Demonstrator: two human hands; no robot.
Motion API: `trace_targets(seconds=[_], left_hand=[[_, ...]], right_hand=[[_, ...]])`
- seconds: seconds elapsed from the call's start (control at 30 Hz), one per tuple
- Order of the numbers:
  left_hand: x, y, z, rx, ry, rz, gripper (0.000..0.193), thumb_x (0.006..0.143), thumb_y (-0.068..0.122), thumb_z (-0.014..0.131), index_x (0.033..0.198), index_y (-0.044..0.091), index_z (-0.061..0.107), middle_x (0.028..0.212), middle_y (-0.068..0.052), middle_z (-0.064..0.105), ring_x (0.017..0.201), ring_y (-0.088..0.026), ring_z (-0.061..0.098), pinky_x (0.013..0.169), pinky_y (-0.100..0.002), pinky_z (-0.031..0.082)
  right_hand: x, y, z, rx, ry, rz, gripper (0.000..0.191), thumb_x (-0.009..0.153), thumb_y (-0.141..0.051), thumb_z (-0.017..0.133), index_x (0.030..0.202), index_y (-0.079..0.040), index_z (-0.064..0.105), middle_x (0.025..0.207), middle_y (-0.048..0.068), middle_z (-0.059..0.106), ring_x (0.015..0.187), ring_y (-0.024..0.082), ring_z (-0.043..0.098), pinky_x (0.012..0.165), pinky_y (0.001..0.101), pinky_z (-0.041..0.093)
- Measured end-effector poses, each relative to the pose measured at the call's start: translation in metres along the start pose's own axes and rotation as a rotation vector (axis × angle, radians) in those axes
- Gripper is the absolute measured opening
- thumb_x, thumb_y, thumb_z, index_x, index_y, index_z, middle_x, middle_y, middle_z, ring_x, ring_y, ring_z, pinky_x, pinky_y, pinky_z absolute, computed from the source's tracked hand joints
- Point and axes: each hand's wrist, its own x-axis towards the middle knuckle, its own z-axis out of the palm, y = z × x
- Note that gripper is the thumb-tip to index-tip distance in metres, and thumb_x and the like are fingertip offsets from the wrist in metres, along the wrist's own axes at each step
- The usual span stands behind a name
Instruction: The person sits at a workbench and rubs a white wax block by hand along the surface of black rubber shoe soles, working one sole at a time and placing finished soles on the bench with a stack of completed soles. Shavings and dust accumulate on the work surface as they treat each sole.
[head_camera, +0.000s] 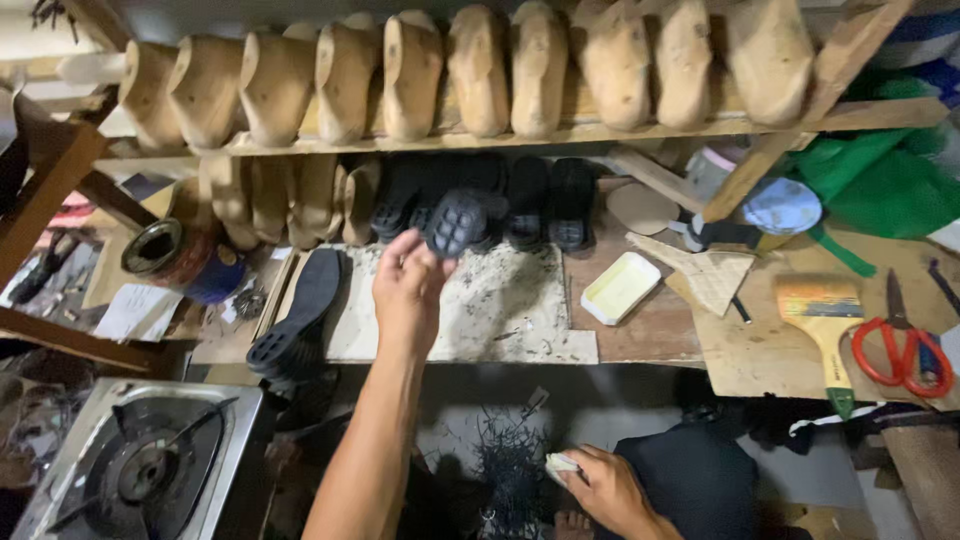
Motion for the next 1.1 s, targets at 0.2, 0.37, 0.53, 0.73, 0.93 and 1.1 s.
trace_targets(seconds=[0.2,0.37,0.53,0.73,0.93,1.1], left_hand=[[0.1,-0.062,0.014,0.086,0.119,-0.071,0.043,0.093,-0.003,0.064,0.135,-0.003,0.053,0.096,-0.012,0.06,0.074,-0.017,0.062,0.083,-0.042,0.067],[0.114,-0.09,0.004,0.178,0.269,-0.141,0.039,0.091,-0.003,0.061,0.13,-0.003,0.055,0.101,-0.015,0.065,0.073,-0.022,0.064,0.079,-0.041,0.065],[0.115,-0.096,0.0,0.167,0.309,-0.137,0.037,0.091,-0.003,0.06,0.128,-0.003,0.055,0.104,-0.014,0.066,0.084,-0.023,0.069,0.078,-0.038,0.066],[0.115,-0.099,-0.006,0.147,0.318,-0.12,0.034,0.09,-0.004,0.066,0.122,-0.005,0.055,0.103,-0.013,0.065,0.084,-0.023,0.068,0.076,-0.037,0.066],[0.055,-0.063,-0.026,0.428,0.141,0.074,0.035,0.093,0.004,0.071,0.125,-0.001,0.058,0.101,-0.013,0.066,0.082,-0.019,0.067,0.07,-0.03,0.058],[-0.018,0.048,-0.071,1.319,-0.017,0.563,0.038,0.088,0.008,0.075,0.124,0.004,0.065,0.122,-0.014,0.068,0.11,-0.029,0.067,0.09,-0.039,0.056]], right_hand=[[0.001,0.009,-0.006,0.041,-0.056,0.072,0.022,0.085,-0.02,0.071,0.103,-0.009,0.075,0.09,0.013,0.073,0.084,0.035,0.072,0.073,0.0427,0.056],[0.001,0.024,0.0,0.009,-0.02,0.099,0.024,0.083,-0.021,0.072,0.104,-0.01,0.074,0.089,0.013,0.073,0.083,0.035,0.072,0.073,0.0432,0.056],[0.004,0.032,0.001,0.004,-0.077,0.136,0.026,0.084,-0.022,0.072,0.107,-0.011,0.074,0.089,0.013,0.072,0.083,0.034,0.072,0.073,0.0434,0.056],[0.011,0.023,0.001,-0.017,-0.126,0.179,0.027,0.083,-0.023,0.073,0.108,-0.013,0.074,0.09,0.012,0.073,0.083,0.032,0.073,0.075,0.0422,0.056],[0.013,0.013,-0.003,-0.035,-0.12,0.155,0.032,0.082,-0.023,0.072,0.113,-0.015,0.074,0.092,0.013,0.075,0.085,0.034,0.073,0.076,0.0428,0.057],[0.013,0.015,-0.002,-0.056,-0.171,0.186,0.039,0.083,-0.024,0.072,0.121,-0.014,0.07,0.1,0.013,0.075,0.091,0.034,0.074,0.078,0.0425,0.058]])
